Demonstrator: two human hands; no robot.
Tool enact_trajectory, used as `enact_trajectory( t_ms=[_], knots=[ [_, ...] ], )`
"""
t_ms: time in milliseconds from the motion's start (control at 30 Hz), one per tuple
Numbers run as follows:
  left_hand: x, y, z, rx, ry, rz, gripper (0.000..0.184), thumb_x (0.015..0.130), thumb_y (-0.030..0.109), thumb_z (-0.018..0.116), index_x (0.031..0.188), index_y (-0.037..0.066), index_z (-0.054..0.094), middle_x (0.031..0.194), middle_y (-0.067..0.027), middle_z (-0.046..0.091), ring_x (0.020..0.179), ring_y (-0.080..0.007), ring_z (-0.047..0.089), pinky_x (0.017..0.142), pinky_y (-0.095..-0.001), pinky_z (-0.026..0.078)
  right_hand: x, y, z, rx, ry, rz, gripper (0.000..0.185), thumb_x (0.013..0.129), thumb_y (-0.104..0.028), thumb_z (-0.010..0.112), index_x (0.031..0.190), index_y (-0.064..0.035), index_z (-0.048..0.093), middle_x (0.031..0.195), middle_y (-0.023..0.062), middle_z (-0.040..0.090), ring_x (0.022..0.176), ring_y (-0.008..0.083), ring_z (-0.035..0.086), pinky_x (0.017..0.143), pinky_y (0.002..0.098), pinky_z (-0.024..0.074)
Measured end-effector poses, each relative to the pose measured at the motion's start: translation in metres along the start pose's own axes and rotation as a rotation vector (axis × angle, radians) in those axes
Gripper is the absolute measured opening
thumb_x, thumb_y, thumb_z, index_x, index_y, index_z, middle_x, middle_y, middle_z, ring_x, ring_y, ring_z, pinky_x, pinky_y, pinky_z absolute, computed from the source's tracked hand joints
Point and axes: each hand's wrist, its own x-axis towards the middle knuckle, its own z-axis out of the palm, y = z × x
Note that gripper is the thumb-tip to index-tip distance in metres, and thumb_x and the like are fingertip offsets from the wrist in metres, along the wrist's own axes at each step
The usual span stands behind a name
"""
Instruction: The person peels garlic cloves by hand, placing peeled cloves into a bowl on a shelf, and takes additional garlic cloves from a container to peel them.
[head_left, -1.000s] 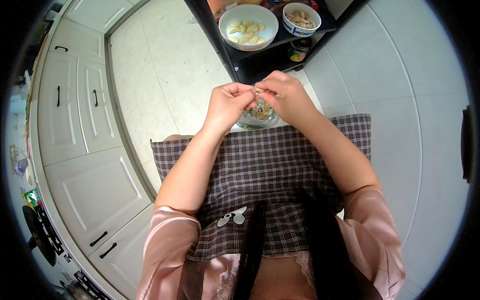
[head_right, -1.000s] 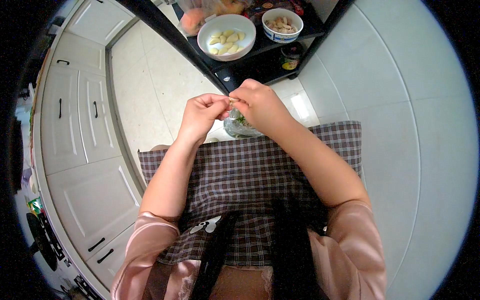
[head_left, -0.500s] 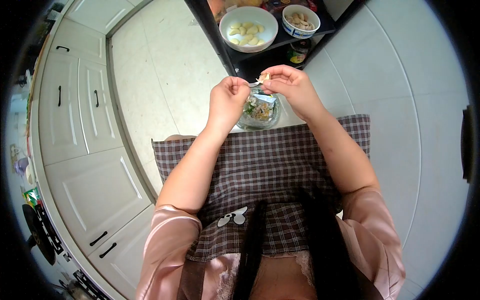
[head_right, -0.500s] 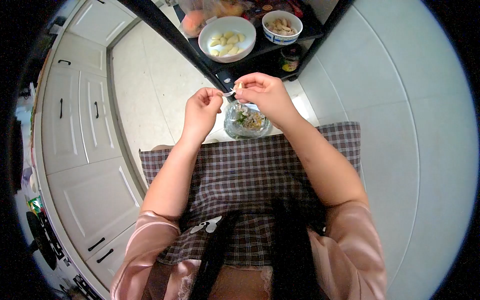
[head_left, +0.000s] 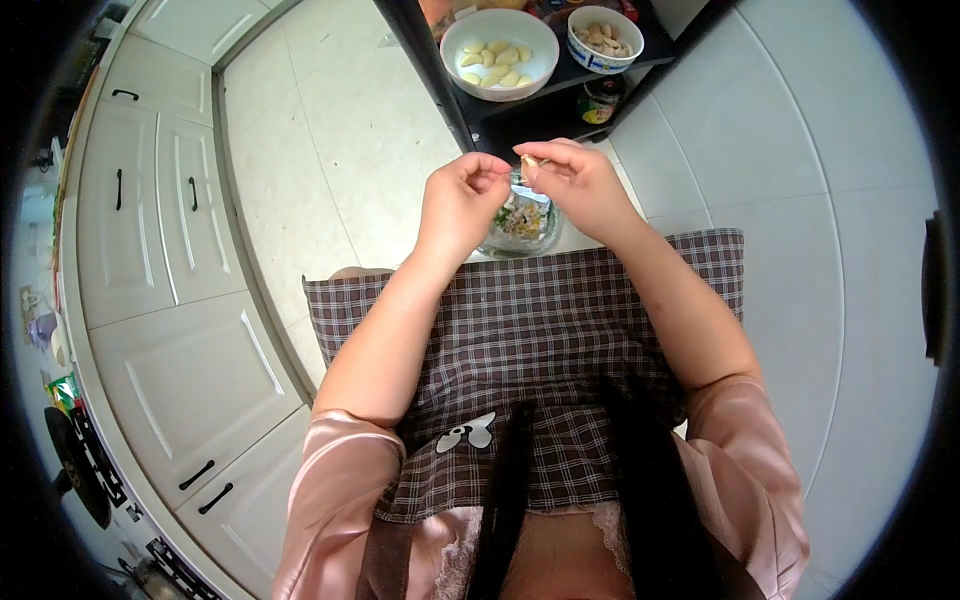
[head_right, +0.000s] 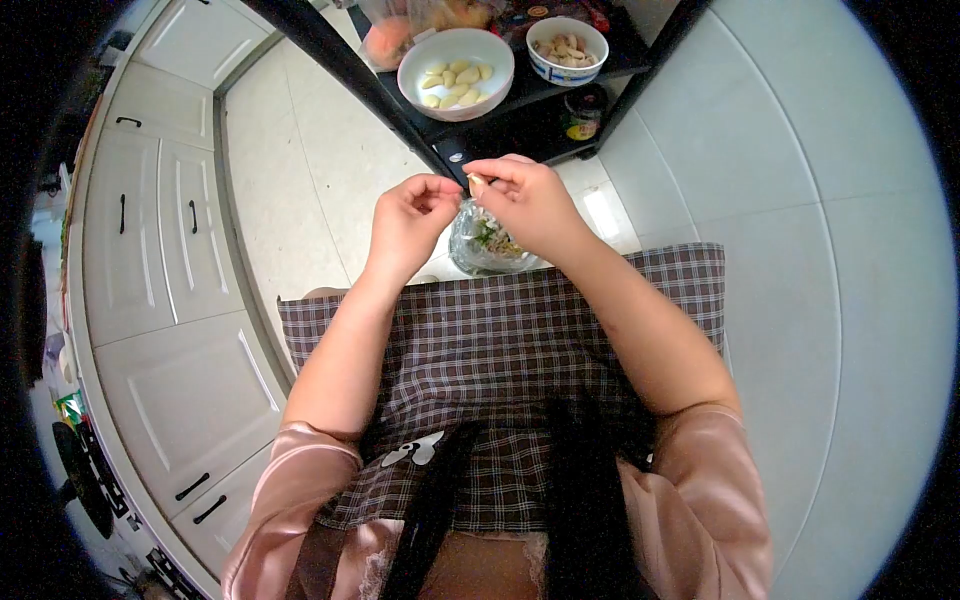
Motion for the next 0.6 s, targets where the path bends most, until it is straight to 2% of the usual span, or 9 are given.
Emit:
enact_trajectory(
  t_ms=[100,300,600],
  knots=[
    [-0.002,0.012,0.001,-0.184,-0.025,-0.024,0.015,0.081,0.008,0.064,0.091,-0.003,0.065,0.078,-0.0036,0.064,0.068,-0.0061,0.056,0.064,-0.0183,0.045,-0.003,0.001,0.002,-0.080,0.006,-0.041,0.021,0.083,-0.005,0.060,0.103,0.0032,0.062,0.088,0.0068,0.059,0.077,0.0103,0.060,0.067,0.0211,0.0477],
    [-0.001,0.006,0.000,-0.150,-0.014,-0.048,0.014,0.081,0.009,0.065,0.089,-0.003,0.066,0.078,-0.0048,0.065,0.068,-0.0066,0.057,0.063,-0.0180,0.046,-0.005,-0.012,0.006,-0.164,0.005,-0.038,0.016,0.082,-0.005,0.062,0.096,0.0035,0.061,0.084,0.0072,0.061,0.072,0.0102,0.060,0.064,0.0221,0.0487],
    [0.000,0.005,-0.005,-0.178,-0.043,-0.087,0.009,0.080,0.005,0.063,0.082,-0.003,0.066,0.076,-0.0054,0.065,0.067,-0.0073,0.058,0.063,-0.0188,0.047,-0.006,-0.012,0.007,0.001,-0.074,0.059,0.011,0.081,-0.003,0.063,0.090,0.0013,0.057,0.081,0.0041,0.061,0.072,0.0073,0.058,0.065,0.0220,0.0487]
  ],
)
